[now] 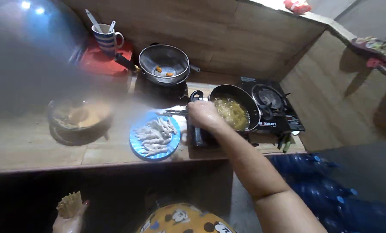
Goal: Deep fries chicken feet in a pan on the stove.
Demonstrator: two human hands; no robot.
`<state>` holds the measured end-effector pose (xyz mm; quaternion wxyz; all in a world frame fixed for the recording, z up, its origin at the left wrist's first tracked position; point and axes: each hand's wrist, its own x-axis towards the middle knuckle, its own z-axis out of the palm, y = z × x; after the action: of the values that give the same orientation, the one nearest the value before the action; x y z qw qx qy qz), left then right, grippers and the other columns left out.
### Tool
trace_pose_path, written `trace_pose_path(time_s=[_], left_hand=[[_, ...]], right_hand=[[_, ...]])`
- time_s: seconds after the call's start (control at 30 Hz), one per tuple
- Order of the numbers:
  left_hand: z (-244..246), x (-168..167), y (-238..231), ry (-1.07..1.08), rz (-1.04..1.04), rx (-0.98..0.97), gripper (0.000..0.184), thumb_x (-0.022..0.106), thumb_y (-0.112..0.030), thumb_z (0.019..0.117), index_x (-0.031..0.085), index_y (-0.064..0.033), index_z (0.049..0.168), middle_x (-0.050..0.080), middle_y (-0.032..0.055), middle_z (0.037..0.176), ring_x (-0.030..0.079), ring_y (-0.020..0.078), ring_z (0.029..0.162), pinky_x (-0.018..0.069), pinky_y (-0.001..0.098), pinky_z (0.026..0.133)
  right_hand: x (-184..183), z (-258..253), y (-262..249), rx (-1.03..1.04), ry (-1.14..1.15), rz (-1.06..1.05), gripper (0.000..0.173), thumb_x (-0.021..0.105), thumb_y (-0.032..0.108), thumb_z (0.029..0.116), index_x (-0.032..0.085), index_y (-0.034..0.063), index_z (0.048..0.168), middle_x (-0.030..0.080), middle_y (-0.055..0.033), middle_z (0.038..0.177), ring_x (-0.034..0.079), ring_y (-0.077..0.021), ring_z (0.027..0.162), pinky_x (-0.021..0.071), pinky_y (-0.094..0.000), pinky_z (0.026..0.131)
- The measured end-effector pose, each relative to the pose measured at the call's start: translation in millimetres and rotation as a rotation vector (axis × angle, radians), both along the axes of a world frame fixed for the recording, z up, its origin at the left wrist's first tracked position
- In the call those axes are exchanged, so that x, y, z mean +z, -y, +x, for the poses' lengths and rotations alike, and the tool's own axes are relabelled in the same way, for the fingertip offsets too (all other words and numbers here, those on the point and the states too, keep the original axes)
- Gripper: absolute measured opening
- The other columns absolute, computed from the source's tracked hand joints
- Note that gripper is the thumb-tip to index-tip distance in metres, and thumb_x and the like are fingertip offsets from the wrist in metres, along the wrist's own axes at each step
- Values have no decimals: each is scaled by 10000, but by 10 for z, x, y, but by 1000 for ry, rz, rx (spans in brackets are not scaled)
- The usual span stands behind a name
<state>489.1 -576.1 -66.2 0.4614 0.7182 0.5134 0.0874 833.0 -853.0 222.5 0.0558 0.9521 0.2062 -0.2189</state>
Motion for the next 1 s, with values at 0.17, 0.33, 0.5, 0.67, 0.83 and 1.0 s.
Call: trace_pose_path(time_s=[0.17, 0.33, 0.5, 0.67, 0.83, 1.0], left_hand=[[156, -76, -59, -2, -19, -81, 756, 754, -154, 894, 372, 136, 1478, 515, 305, 1432, 536, 268, 1329, 407, 342, 1136], [323, -151, -29, 16, -16, -127, 790, 763, -174, 881, 360, 134, 1486, 512, 305, 1436, 540, 265, 1325, 408, 339, 1137], [567, -110, 232, 16, -88, -72, 735, 760, -177, 895, 391, 114, 1460, 581, 254, 1310, 626, 193, 1098, 514, 338, 971], [591, -299, 597, 65, -263, -21, 589, 774, -183, 877, 486, 81, 1317, 613, 91, 943, 589, 87, 693, 547, 306, 660], [611, -250, 653, -11, -283, -51, 573, 770, -171, 889, 487, 65, 1328, 613, 91, 960, 593, 85, 730, 544, 302, 681], [754, -96, 550, -104, -222, -271, 556, 746, -140, 909, 511, 85, 1360, 624, 225, 1207, 621, 216, 1003, 527, 418, 897]], right_hand=[[756, 85, 855, 77, 103, 108, 171, 671, 274, 1015, 775, 144, 1058, 738, -127, 943, 701, -355, 945, 527, -634, 801], [1056, 187, 1557, -56, 205, 101, 169, 667, 253, 1030, 788, 154, 1090, 738, -124, 909, 696, -337, 888, 520, -627, 778], [552, -24, 1540, -251, 380, 47, 339, 640, 297, 1038, 683, 50, 1268, 712, -258, 1108, 689, -489, 1027, 520, -692, 828], [-590, -1177, 2009, 51, 695, 532, 392, 629, 234, 983, 673, 10, 1302, 744, -139, 1015, 734, -289, 806, 616, -470, 670], [-1632, -2146, 2704, -680, -128, 579, 457, 591, 319, 1054, 610, 44, 1418, 721, -168, 1220, 713, -277, 1052, 554, -472, 986], [-2113, -2662, 2640, -844, -175, 659, 454, 618, 282, 1032, 610, 36, 1413, 723, -163, 1204, 713, -247, 1031, 564, -438, 964]])
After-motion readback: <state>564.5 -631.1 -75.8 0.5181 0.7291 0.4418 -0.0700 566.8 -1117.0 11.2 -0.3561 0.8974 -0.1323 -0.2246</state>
